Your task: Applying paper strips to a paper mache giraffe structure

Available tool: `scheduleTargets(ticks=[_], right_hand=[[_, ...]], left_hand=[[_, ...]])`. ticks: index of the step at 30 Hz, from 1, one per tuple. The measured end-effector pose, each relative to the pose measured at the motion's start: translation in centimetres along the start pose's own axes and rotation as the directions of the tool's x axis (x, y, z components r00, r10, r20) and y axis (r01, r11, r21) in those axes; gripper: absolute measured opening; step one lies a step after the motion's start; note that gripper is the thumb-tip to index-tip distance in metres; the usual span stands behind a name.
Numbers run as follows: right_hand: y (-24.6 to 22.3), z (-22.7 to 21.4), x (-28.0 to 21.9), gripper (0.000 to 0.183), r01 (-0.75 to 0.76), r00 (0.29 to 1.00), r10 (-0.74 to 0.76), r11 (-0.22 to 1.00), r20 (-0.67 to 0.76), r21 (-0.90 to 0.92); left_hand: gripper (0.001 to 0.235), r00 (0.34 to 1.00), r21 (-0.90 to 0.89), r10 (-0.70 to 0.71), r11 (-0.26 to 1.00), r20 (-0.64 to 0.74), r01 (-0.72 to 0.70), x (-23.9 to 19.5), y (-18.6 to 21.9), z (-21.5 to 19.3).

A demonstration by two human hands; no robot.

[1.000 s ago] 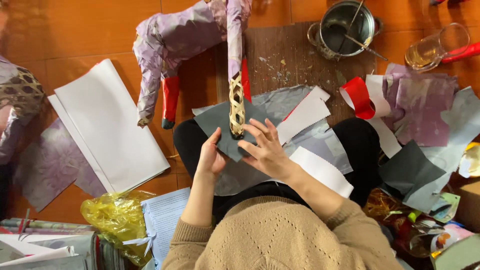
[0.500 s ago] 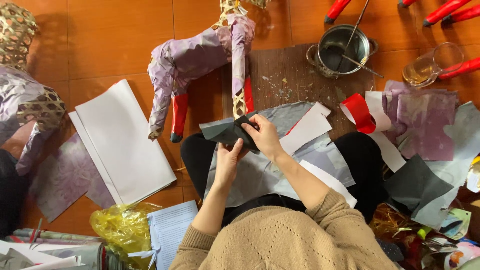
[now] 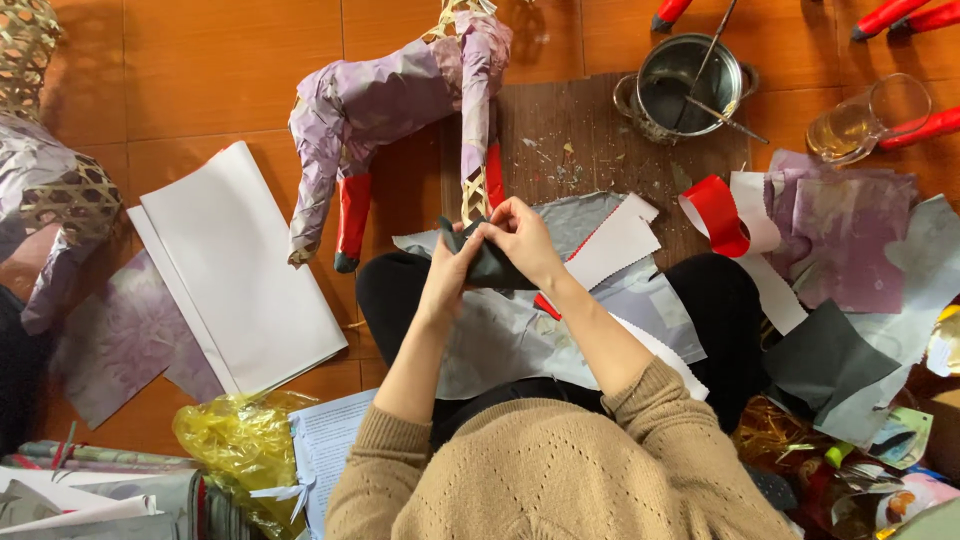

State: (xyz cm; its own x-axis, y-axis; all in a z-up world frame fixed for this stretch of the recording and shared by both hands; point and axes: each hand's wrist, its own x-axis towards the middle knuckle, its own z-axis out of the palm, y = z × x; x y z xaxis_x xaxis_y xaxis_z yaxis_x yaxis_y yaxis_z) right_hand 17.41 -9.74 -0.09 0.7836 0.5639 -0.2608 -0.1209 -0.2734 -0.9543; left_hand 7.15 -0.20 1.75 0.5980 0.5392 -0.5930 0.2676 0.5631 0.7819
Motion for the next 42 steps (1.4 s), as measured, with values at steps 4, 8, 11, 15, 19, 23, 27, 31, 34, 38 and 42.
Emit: scheduleTargets(ticks=[4,8,11,15,19,23,27,31,34,38,42], right_hand=[[0.7,-0.5,1.2,0.013,-0.003,0.997,-0.002,0.998,0.075,0.063],[1.9,-0.3,2.6,0.008,-0.052,0.991,0.042,0.995,0.125,0.085],[-1.7,-0.6,1.7,0.008,-0.110,0.980,0.089,0.988,0.180,0.112],[1.9,-0.6,3.3,0.007,-0.147,0.963,0.108,0.979,0.248,0.143],[0.9,-3.0,1.6,0.012,-0.067,0.978,0.030,0.982,0.207,0.174],[3.4,-7.5,-0.9,0.023,-0.026,1.000,0.024,0.996,0.016,0.087],[8.9,-5.9,-5.3,0.032,-0.172,0.977,0.159,0.981,0.141,0.088],[6.5,-0.9,-6.8,0.027,-0.312,0.949,0.256,0.844,0.184,0.436],[4.5,1.0,-4.9,0.026,-0.334,0.935,0.336,0.729,0.113,0.598],[7.1,2.0,-1.9,0.026,-0.451,0.841,0.529,0.570,0.114,0.686],[2.8,0.4,-2.7,0.028,-0.436,0.857,0.496,0.553,0.140,0.710]], left_hand=[[0.072,0.998,0.136,0.025,0.990,0.059,-0.033,3.0,-1.6,-0.3],[0.077,0.997,0.100,0.033,0.994,0.074,-0.041,2.3,-0.2,0.7],[0.085,0.995,0.071,0.038,0.996,0.091,-0.044,2.0,1.1,1.5],[0.088,0.991,0.080,0.038,0.996,0.129,-0.049,4.1,-0.4,1.0],[0.088,0.990,-0.006,-0.005,1.000,0.144,0.006,3.7,0.2,1.1],[0.079,0.988,-0.019,-0.044,0.999,0.145,0.047,3.9,-0.3,0.9],[0.076,0.986,-0.039,-0.064,0.997,0.151,0.071,4.3,-0.6,0.7],[0.065,0.989,-0.038,-0.048,0.998,0.137,0.053,3.2,0.1,1.2],[0.058,0.989,-0.017,-0.039,0.999,0.141,0.042,3.1,-0.2,1.0],[0.050,0.986,-0.003,-0.050,0.999,0.161,0.051,2.0,0.6,1.6],[0.049,0.971,-0.061,-0.078,0.994,0.226,0.094,4.0,-0.7,0.2]])
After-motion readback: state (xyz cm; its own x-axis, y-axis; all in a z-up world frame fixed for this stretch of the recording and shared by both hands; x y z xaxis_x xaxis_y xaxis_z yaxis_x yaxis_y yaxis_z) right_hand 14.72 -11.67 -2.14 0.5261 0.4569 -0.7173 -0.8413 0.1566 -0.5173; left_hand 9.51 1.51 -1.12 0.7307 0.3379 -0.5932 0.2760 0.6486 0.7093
